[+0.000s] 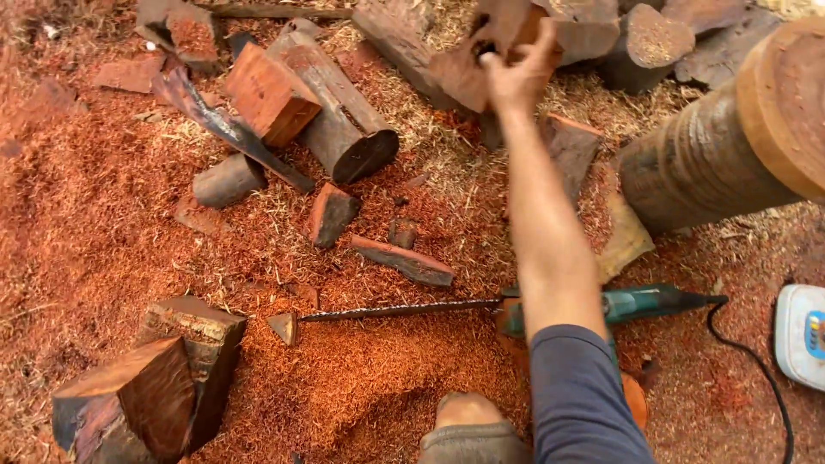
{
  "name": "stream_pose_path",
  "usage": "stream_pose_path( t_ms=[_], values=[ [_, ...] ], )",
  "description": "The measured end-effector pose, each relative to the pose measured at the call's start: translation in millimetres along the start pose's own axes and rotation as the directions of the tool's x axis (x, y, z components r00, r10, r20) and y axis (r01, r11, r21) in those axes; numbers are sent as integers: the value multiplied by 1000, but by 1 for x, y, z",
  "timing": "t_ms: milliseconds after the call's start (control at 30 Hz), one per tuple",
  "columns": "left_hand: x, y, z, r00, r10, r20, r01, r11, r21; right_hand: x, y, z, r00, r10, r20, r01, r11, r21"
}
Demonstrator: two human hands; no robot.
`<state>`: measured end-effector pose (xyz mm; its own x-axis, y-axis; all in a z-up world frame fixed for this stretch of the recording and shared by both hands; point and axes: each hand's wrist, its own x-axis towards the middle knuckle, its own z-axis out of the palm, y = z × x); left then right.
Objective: The recorder is inspecting and measuring various pieces of wood using a tape measure in a workshop environment.
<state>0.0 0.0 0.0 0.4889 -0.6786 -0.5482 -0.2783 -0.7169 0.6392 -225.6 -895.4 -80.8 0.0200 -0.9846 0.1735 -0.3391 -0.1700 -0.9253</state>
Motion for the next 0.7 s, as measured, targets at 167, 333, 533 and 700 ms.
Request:
stream_pose_path(
  t_ms=[167,333,533,700],
  values=[
    [0,-64,-28,989,-141,46,146,980,-132,75,34,-45,927,-367,73,374,905,-204],
    [-14,-114,-46,958,-259,120,281,928,-243,81,-8,-52,922,-114,370,279,858,-432],
    [0,-155,-38,909,-328,256,403,849,-343,11,-47,-54,963,-132,237,239,825,-511],
    [12,-87,1,870,-349,348,467,810,-354,-148,-79,-46,888,-335,316,456,738,-497]
  ],
)
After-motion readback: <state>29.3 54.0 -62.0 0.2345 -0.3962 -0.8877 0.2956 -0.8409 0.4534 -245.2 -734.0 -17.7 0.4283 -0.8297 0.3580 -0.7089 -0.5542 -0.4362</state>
